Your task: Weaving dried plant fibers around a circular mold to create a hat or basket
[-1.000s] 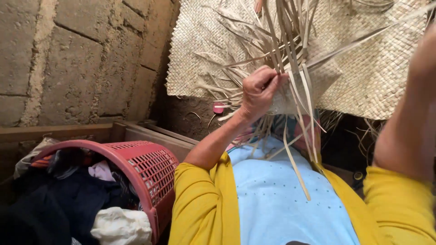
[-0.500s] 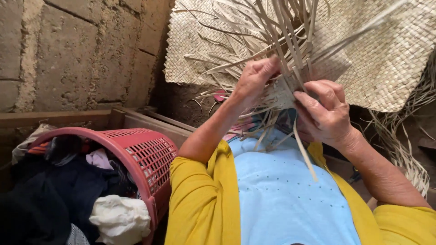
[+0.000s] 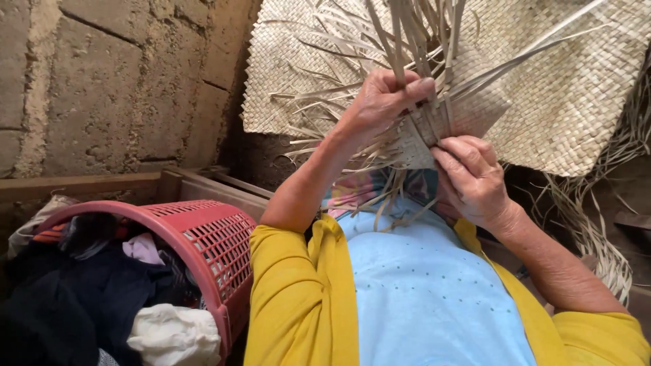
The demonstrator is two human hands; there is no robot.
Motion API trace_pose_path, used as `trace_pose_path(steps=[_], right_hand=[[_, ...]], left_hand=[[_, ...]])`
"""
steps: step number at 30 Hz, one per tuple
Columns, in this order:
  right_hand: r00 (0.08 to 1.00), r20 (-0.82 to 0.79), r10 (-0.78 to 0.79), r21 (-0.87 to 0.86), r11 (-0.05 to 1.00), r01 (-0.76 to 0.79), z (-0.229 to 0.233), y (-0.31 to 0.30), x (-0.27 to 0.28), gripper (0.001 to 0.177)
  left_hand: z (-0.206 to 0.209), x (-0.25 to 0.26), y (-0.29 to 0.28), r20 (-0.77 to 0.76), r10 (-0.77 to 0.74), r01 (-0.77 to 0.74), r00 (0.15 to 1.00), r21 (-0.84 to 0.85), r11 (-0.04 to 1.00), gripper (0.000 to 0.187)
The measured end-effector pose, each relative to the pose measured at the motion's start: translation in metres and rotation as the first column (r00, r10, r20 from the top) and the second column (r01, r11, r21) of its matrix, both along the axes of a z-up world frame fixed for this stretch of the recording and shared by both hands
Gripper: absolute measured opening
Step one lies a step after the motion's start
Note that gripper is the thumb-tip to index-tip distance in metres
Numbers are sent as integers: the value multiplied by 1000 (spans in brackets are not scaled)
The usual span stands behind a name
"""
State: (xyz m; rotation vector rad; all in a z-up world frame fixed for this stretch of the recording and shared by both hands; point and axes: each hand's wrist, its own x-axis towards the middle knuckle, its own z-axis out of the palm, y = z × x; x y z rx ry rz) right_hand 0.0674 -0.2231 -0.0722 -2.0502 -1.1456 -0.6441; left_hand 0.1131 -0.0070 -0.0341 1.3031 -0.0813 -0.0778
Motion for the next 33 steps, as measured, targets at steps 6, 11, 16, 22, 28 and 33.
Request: trace_pose_path(steps=[6, 11, 16, 22, 28, 33], right_hand=[[999, -2, 34, 33, 999, -34, -5, -3, 0, 17], [999, 28, 21, 25, 999, -22, -13, -1, -7, 15], [992, 119, -28, 26, 999, 26, -17, -5, -5, 19], [998, 16, 61, -69, 996, -60, -7, 10, -6, 6], [961, -217, 169, 28, 986, -167, 59, 0, 0, 20], [958, -221, 183, 75, 983, -170, 50, -14, 44, 27]], left_hand=[[-38, 3, 1, -14, -40, 40, 999, 4, 999, 25], [-33, -3, -17, 36, -43, 44, 998, -30, 999, 11], [-10, -8, -21, 157, -64, 75, 986, -68, 995, 8], [-85, 8, -13, 255, -63, 42, 965, 89, 995, 11], [-93, -9, -13, 158, -27, 26, 987, 14, 1000, 9], [-77, -19, -7, -55, -126, 133, 990, 141, 981, 15]])
